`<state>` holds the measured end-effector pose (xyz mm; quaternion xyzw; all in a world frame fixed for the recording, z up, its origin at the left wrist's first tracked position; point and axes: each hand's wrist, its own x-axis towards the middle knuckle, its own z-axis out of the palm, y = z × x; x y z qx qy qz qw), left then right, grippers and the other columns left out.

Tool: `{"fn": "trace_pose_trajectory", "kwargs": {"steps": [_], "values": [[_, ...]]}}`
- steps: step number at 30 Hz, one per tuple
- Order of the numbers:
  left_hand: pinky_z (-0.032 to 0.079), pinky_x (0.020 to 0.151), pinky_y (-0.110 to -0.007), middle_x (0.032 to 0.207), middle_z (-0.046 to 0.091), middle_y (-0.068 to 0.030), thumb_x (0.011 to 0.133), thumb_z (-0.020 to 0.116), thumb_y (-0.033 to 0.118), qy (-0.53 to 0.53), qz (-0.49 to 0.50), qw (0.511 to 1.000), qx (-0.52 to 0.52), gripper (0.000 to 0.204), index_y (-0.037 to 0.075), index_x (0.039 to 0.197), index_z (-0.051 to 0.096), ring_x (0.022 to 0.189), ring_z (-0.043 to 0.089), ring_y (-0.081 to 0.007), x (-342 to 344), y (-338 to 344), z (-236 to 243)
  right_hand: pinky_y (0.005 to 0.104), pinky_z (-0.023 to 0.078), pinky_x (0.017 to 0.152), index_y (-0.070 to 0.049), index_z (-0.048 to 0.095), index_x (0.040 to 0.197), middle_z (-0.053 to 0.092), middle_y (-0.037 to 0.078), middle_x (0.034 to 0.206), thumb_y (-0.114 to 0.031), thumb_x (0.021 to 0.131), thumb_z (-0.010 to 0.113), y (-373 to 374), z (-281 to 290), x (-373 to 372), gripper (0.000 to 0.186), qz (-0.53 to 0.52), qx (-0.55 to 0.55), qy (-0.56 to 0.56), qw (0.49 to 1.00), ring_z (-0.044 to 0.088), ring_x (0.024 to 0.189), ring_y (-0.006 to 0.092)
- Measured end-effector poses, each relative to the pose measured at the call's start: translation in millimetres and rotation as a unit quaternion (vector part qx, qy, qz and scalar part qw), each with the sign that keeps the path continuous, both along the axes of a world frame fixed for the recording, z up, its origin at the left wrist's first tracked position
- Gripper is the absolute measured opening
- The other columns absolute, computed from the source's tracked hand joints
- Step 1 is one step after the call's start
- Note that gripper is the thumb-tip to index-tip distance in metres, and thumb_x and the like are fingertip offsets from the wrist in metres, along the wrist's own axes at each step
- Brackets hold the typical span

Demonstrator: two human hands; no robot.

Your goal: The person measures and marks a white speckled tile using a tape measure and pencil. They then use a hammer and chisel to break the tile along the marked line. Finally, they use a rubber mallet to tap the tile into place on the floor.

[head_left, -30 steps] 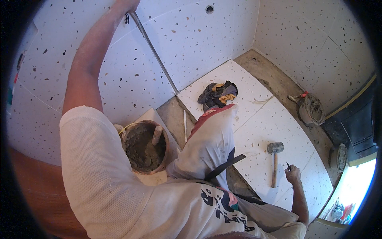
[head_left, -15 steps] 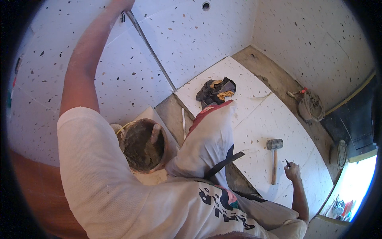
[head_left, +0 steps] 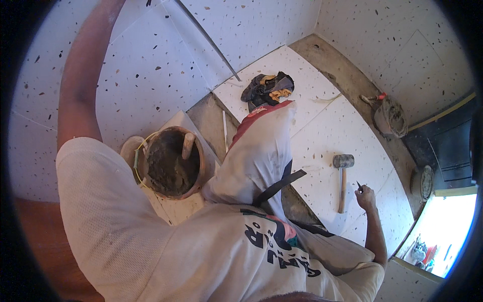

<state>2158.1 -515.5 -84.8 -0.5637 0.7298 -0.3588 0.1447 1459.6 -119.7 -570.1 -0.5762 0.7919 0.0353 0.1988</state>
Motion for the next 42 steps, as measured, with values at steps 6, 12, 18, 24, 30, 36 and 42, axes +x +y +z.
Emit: {"fn": "trace_pose_trajectory", "kwargs": {"steps": [6,12,18,24,30,36,42], "values": [[0.051,0.063,-0.044,0.073,0.067,-0.0196,0.066,0.077,0.048,0.143,-0.053,0.988,0.023,0.049,0.000,0.070,0.069,0.068,0.064,-0.0356,-30.0,18.0,-31.0,0.0457,0.051,0.083,-0.001,0.066,0.095,0.068,0.023,0.097,-0.025,0.081,0.063,-1.6,6.3,3.7,0.028,-0.014,0.021,0.005,1.000,0.065,0.092,0.0379],[0.050,0.063,-0.043,0.071,0.065,-0.0223,0.069,0.073,0.057,0.123,-0.061,0.989,0.059,0.060,-0.002,0.070,0.067,0.065,0.063,-0.0354,-47.7,22.0,-78.7,0.0459,0.051,0.083,-0.002,0.065,0.096,0.068,0.022,0.098,-0.027,0.082,0.066,5.4,-2.7,-0.9,0.029,0.006,0.021,0.009,1.000,0.064,0.094,0.0384],[0.046,0.063,-0.042,0.069,0.061,-0.0192,0.081,0.069,0.042,0.257,-0.142,0.943,0.156,0.047,-0.003,0.075,0.060,0.063,0.058,-0.0318,-92.3,26.2,-166.2,0.0470,0.050,0.083,-0.005,0.065,0.098,0.067,0.022,0.097,-0.030,0.084,0.065,10.6,-6.3,-9.4,0.029,0.005,0.035,0.047,0.998,0.063,0.094,0.0397],[0.044,0.059,-0.044,0.069,0.061,-0.0216,0.075,0.070,0.046,0.336,-0.194,0.877,0.284,0.046,-0.001,0.076,0.065,0.063,0.059,-0.0355,-130.8,23.2,-333.3,0.0467,0.049,0.083,-0.005,0.065,0.101,0.067,0.020,0.100,-0.036,0.084,0.062,-5.7,-6.0,-8.9,0.035,-0.008,0.052,0.033,0.998,0.063,0.096,0.0368],[0.048,0.062,-0.036,0.080,0.068,-0.0157,0.082,0.068,0.035,0.308,-0.162,0.830,0.436,0.033,0.002,0.087,0.067,0.068,0.064,-0.0212,-152.3,8.7,-486.1,0.0481,0.050,0.083,-0.005,0.067,0.096,0.068,0.020,0.098,-0.025,0.081,0.056,-18.3,5.8,0.9,0.028,-0.036,0.021,0.006,0.999,0.064,0.096,0.0373],[0.049,0.061,-0.036,0.081,0.066,-0.0132,0.085,0.065,0.036,0.292,-0.112,0.772,0.554,0.033,0.003,0.089,0.065,0.070,0.064,-0.0215,-200.8,26.1,-582.4,0.0460,0.053,0.077,-0.005,0.072,0.089,0.069,0.020,0.094,-0.033,0.081,0.065,13.6,-11.3,-26.6,0.030,-0.083,0.060,0.038,0.994,0.066,0.091,0.0356],[0.051,0.060,-0.035,0.082,0.065,-0.0107,0.088,0.062,0.038,0.552,0.214,0.461,0.661,0.033,0.005,0.091,0.063,0.072,0.063,-0.0218,-225.3,66.9,-572.6,0.0451,0.052,0.081,-0.004,0.071,0.093,0.069,0.020,0.095,-0.016,0.076,0.056,14.1,15.1,-22.7,0.026,-0.124,0.034,0.014,0.992,0.066,0.095,0.0343]]}}
